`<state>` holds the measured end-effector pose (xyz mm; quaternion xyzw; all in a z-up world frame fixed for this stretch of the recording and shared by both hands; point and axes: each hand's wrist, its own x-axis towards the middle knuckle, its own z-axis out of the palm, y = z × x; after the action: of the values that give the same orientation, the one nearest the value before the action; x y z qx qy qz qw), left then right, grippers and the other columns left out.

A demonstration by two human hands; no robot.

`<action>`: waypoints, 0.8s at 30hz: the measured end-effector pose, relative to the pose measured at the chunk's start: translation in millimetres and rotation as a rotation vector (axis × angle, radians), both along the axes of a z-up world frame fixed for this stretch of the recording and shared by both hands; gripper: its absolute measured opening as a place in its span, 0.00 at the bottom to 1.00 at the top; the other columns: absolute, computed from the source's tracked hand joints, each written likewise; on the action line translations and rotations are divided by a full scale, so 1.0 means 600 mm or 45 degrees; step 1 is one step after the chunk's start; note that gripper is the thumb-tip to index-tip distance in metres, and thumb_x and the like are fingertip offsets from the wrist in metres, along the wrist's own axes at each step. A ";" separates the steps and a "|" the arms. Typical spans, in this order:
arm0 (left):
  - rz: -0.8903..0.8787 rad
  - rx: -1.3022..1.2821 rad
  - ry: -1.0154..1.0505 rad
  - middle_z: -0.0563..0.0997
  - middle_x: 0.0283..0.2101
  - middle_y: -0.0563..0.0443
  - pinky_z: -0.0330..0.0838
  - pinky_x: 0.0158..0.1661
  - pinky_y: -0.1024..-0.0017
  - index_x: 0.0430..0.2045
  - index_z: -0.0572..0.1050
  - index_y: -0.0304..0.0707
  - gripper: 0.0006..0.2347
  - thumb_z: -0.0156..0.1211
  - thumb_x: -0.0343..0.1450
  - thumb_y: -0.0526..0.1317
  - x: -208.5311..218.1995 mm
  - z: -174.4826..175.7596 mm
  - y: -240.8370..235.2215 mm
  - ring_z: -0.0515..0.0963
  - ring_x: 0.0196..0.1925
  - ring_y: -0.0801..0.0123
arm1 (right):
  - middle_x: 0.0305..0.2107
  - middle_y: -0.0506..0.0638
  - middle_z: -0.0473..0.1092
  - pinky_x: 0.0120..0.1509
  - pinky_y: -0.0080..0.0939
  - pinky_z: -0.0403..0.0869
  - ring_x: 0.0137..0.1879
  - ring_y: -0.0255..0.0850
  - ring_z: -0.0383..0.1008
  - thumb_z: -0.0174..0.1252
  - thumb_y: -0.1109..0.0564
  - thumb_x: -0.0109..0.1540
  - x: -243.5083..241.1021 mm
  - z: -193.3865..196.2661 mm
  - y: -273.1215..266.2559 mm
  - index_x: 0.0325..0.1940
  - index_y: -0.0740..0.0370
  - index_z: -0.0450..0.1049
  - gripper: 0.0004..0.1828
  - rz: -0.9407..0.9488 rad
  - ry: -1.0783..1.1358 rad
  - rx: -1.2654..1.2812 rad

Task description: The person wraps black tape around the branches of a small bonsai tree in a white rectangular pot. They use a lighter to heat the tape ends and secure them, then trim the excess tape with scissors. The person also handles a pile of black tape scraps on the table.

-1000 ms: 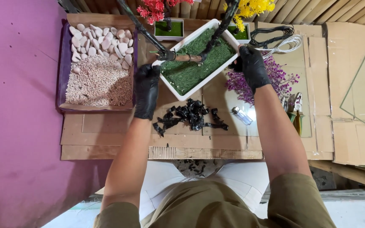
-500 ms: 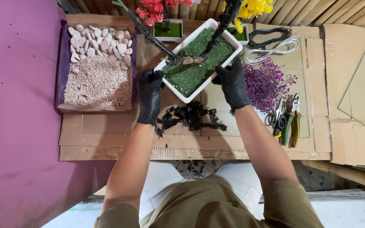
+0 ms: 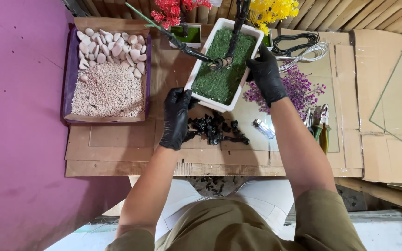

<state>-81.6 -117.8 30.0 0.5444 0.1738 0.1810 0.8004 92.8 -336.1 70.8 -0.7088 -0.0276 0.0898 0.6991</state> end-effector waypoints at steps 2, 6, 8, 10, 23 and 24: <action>0.003 -0.045 -0.040 0.83 0.33 0.48 0.82 0.39 0.65 0.36 0.77 0.38 0.06 0.64 0.72 0.40 0.003 -0.025 -0.012 0.85 0.35 0.62 | 0.31 0.50 0.67 0.30 0.46 0.82 0.32 0.46 0.74 0.53 0.68 0.65 0.016 -0.005 -0.010 0.69 0.57 0.67 0.27 0.035 -0.024 -0.047; -0.010 -0.109 -0.164 0.82 0.32 0.48 0.83 0.41 0.63 0.33 0.77 0.39 0.04 0.66 0.71 0.37 -0.005 -0.010 -0.043 0.84 0.35 0.61 | 0.31 0.48 0.66 0.31 0.45 0.79 0.33 0.43 0.73 0.52 0.69 0.65 0.042 -0.018 -0.030 0.74 0.56 0.64 0.32 0.104 -0.065 -0.132; -0.014 -0.099 -0.165 0.81 0.33 0.51 0.81 0.41 0.65 0.33 0.77 0.41 0.04 0.66 0.71 0.38 -0.011 -0.007 -0.053 0.83 0.37 0.64 | 0.47 0.53 0.66 0.46 0.43 0.75 0.47 0.43 0.70 0.56 0.67 0.64 0.083 -0.080 -0.057 0.75 0.58 0.60 0.34 0.109 -0.063 -0.056; -0.017 -0.087 -0.168 0.81 0.34 0.54 0.80 0.41 0.66 0.33 0.77 0.43 0.04 0.66 0.71 0.39 -0.017 -0.006 -0.062 0.81 0.39 0.67 | 0.63 0.58 0.65 0.61 0.41 0.72 0.61 0.43 0.68 0.60 0.65 0.63 0.079 -0.074 -0.063 0.77 0.60 0.56 0.38 0.115 -0.062 0.022; -0.003 -0.017 -0.138 0.79 0.30 0.52 0.80 0.41 0.65 0.30 0.73 0.40 0.07 0.65 0.72 0.39 -0.071 0.021 -0.095 0.85 0.35 0.63 | 0.38 0.41 0.71 0.46 0.33 0.70 0.40 0.30 0.67 0.54 0.64 0.67 0.070 -0.051 -0.066 0.78 0.55 0.57 0.35 0.322 -0.115 -0.429; -0.030 -0.137 -0.127 0.79 0.30 0.51 0.82 0.40 0.65 0.30 0.72 0.39 0.06 0.65 0.72 0.37 -0.073 0.021 -0.098 0.87 0.34 0.61 | 0.31 0.38 0.66 0.44 0.32 0.67 0.35 0.29 0.62 0.56 0.62 0.66 0.087 -0.070 -0.073 0.81 0.60 0.52 0.39 0.338 -0.174 -0.537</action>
<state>-125.2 -176.4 42.9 0.4929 0.1369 0.1889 0.8382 144.8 -380.0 29.0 -0.8335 -0.1482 0.1366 0.5145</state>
